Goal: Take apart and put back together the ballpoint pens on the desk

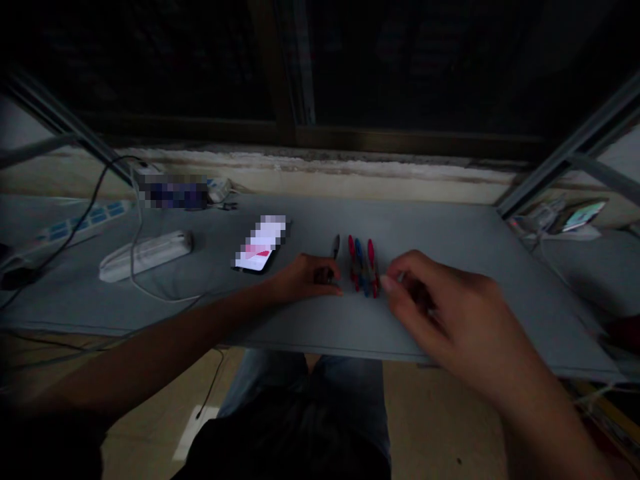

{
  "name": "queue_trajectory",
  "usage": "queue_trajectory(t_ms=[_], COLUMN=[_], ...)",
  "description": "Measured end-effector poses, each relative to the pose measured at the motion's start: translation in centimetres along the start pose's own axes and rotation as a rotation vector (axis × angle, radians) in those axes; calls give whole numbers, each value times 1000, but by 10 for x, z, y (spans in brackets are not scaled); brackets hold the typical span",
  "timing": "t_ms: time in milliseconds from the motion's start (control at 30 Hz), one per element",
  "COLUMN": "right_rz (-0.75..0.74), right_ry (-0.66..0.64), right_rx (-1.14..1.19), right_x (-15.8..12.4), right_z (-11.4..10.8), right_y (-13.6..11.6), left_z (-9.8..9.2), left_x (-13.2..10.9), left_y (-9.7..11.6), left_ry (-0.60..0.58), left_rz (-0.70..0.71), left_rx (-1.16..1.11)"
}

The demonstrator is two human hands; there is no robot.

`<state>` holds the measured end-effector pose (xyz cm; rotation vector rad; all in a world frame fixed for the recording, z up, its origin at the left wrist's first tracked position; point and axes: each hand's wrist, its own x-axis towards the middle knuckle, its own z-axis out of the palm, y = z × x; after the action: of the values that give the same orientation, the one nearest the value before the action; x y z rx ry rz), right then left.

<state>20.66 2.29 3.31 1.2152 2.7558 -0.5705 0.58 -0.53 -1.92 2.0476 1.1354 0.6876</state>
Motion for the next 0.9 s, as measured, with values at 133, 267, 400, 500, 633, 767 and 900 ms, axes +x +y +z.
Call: queue_trajectory(t_ms=[133,267,400,500,633,767,900], right_rz=[66,135,154,153,112,90,42], right_ry=[53,25,-33,-11,75,175,207], right_rx=[-66,-122,-145,-97,68,197,237], right_x=[6,10,25,35,37,37,43], right_z=[-14,-17,-16,-12,-1,13,16], right_y=[18,29,27,27,34,41,42], left_z=[1,0,-2,-5,-8,-9,-10], left_x=[4,6,1,-5,-10,-10,-10], left_y=[-2,-3,-4,-7,-12,-14,-12], left_ry=[-40,-75,-83,-79,-64,-70,-81], left_rz=[9,23,52,79,124,135,121], left_rx=[29,72,103,112,96,60,59])
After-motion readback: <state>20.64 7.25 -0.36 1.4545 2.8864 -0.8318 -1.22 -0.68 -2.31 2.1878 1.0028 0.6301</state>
